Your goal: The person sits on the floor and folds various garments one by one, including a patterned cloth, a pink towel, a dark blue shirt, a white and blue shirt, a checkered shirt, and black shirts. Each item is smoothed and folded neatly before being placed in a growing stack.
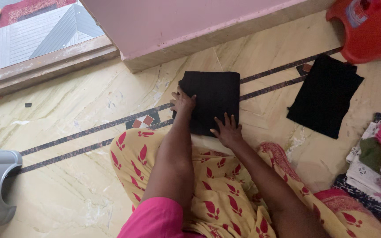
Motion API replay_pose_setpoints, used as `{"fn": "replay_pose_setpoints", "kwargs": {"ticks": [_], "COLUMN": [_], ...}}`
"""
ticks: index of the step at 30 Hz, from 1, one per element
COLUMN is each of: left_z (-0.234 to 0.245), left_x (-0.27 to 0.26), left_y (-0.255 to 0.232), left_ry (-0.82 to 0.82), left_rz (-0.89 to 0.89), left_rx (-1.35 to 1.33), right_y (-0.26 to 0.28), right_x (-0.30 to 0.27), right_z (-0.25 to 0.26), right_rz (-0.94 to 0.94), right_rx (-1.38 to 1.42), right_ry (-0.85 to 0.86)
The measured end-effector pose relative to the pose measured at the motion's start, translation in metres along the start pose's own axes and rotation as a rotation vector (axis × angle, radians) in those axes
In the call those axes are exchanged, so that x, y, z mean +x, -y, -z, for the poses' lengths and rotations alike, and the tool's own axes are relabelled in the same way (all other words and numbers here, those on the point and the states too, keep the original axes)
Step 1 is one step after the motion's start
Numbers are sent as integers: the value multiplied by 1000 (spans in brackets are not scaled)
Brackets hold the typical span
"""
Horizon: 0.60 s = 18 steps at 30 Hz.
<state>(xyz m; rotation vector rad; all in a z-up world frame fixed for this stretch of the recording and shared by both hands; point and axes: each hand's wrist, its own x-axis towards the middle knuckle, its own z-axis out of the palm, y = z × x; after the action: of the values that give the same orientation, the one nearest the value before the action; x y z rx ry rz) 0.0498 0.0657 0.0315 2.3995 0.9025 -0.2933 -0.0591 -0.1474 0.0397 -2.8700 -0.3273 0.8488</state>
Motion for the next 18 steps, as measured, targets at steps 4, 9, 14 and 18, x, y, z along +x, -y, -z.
{"fn": "replay_pose_setpoints", "kwargs": {"ticks": [4, 9, 14, 18], "left_z": [-15, -17, -22, -23], "left_x": [-9, -5, 0, 7], "left_y": [8, 15, 25, 29], "left_ry": [74, 102, 107, 191], "left_rz": [80, 143, 156, 222], "left_rx": [98, 119, 84, 88], "right_y": [4, 0, -27, -46], "right_x": [-5, -12, -10, -2], "right_z": [-3, -16, -30, -34], "right_rz": [67, 91, 83, 57], "right_rx": [23, 11, -21, -5], "right_ry": [-191, -153, -270, -354]}}
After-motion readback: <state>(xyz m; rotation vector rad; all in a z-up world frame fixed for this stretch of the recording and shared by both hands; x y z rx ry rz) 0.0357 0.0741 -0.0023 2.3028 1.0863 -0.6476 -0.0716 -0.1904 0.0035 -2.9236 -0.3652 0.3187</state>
